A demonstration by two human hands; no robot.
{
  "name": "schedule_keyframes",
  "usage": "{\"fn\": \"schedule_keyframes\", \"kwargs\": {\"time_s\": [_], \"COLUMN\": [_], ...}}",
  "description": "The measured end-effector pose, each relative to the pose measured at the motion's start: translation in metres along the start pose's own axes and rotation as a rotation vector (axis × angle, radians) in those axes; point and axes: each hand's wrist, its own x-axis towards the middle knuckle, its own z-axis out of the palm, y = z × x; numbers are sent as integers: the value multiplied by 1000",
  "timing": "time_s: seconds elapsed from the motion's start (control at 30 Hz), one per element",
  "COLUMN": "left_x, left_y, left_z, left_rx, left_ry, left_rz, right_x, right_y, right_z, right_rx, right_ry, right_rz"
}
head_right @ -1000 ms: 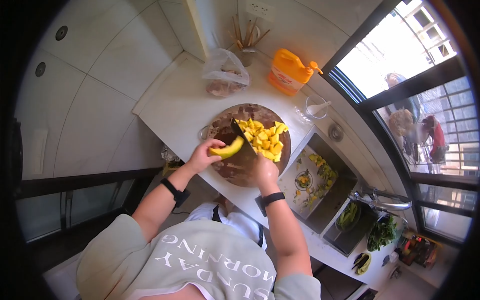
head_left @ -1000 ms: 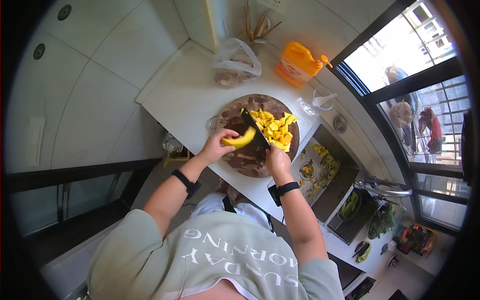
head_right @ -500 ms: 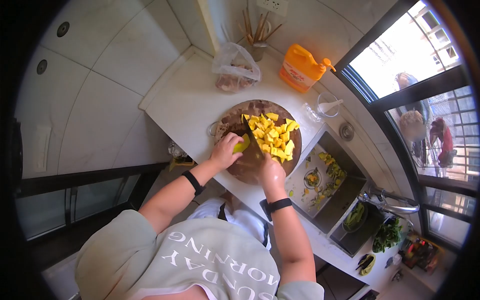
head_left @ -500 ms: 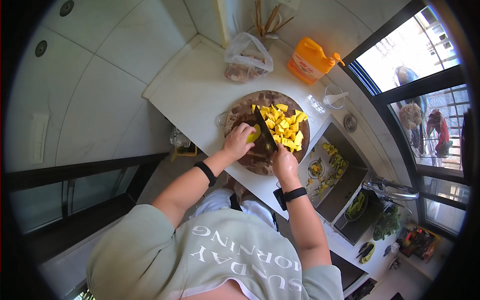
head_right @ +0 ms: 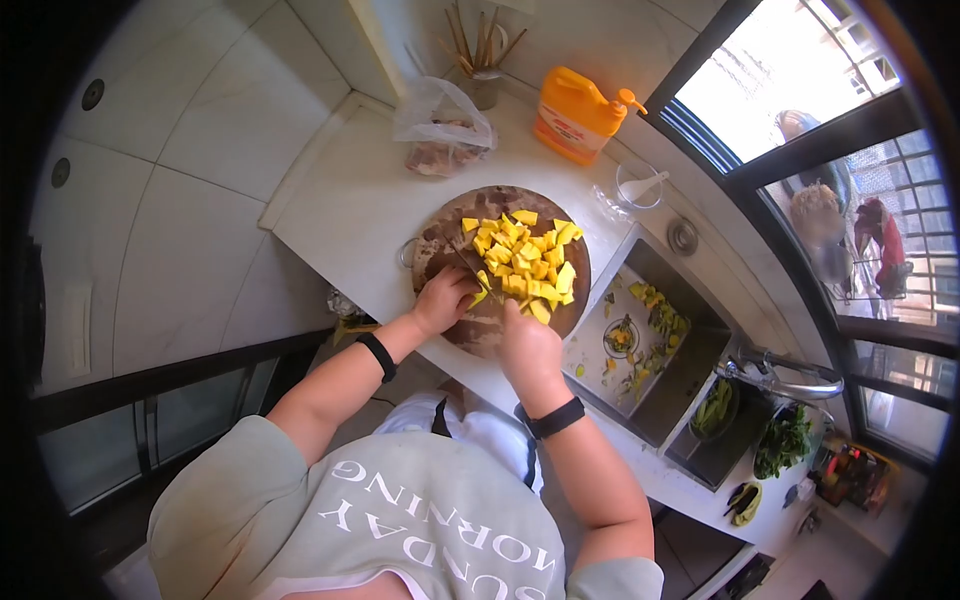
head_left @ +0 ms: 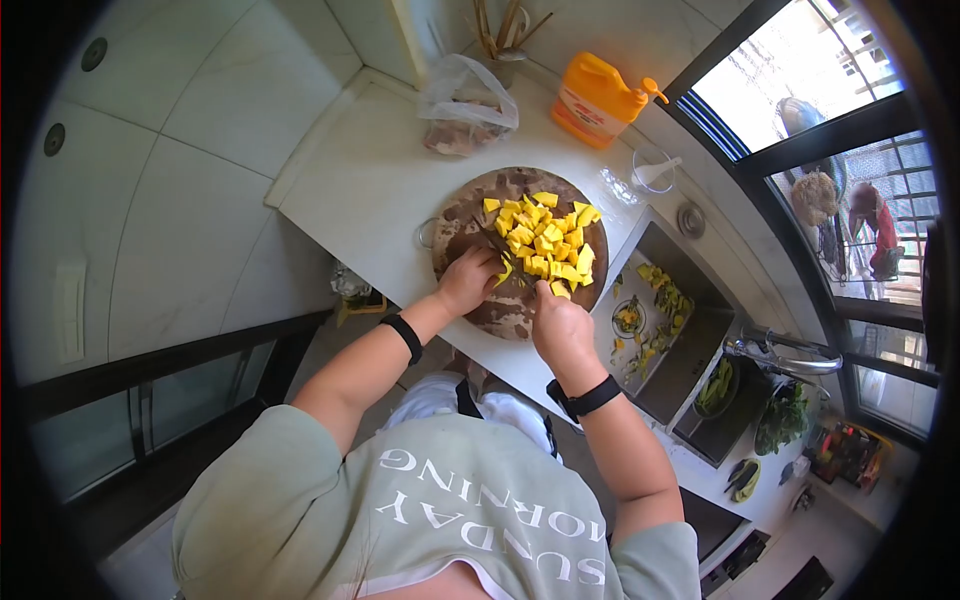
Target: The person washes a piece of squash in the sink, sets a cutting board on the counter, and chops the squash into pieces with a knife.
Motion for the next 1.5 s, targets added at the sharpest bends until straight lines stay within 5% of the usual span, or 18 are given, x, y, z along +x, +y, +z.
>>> {"fn": "schedule_keyframes", "kwargs": {"time_s": [0.4,0.77,1.2,1.37,1.5], "left_x": [0,-5,-4,-3,-8], "left_y": [3,8,7,8,3], "left_z": [-1,6,5,5,9], "left_rx": [47,19,74,12,19], "left_ry": [-38,119,71,156,109], "left_rz": [-69,-68,-76,-40,-72], "right_x": [33,21,51,54,43], "right_y": [11,1,10,19,5], "right_z": [84,11,80,66,32], "right_rx": [37,-42,4,154,46], "right_ry": [100,-20,120,73,-24], "right_rz": [16,-67,-68,95,-24]}}
